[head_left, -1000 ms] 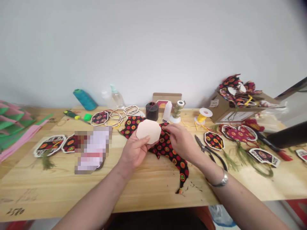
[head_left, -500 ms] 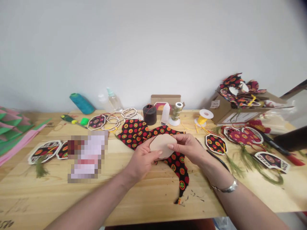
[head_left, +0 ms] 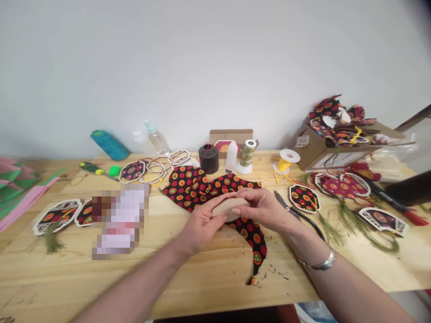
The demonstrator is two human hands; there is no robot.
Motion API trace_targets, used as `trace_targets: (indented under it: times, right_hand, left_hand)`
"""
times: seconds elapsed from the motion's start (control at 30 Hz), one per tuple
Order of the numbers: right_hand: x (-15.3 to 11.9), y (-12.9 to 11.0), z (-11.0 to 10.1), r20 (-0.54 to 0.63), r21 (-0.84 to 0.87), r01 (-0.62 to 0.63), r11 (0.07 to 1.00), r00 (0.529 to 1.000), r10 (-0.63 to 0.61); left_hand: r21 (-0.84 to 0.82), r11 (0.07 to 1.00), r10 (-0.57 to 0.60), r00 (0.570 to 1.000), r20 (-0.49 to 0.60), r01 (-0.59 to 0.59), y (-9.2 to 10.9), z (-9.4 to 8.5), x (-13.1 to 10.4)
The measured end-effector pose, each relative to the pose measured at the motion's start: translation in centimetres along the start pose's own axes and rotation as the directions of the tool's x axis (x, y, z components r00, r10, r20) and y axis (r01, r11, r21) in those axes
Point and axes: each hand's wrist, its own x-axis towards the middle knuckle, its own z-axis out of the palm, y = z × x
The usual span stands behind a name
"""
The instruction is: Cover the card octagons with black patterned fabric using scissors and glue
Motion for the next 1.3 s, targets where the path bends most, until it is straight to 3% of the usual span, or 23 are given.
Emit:
trace_targets:
  times: [0.2,0.4,0.77,0.93,1.3]
  right_hand:
    - [0.0,0.2,-0.1,-0.042,-0.012,0.056,0.998,0.997,-0.057]
    - [0.1,0.3,-0.2,-0.086,0.058,0.005,0.998,0.996,0.000]
    - [0.1,0.6,0.2,-0.130,-0.001,-0.010,1.000,0.991,0.010]
    - [0.1,0.6,0.3,-0.136,0.030,-0.026,0.999,0.990,0.030]
    - [0.0,0.6,0.1,-0.104,0.115,-0.108,0.988,0.987,0.120]
  left_hand:
    - [-0.032,0.998,-0.058,0.998,0.008,0.058,-0.1,0.0,-0.2]
    - [-0.065,0.991,-0.121,0.992,-0.019,0.120,-0.2,-0.1,0.1]
    - [-0.095,0.968,-0.238,0.970,-0.045,0.233,-1.0,-0.6,0.4]
    - [-0.117,0.965,-0.234,0.972,0.007,0.234,-1.5,-1.0,0.5]
    - [-0.086,0.975,-0.202,0.979,0.024,0.203,-0.3,-0.7,0.2]
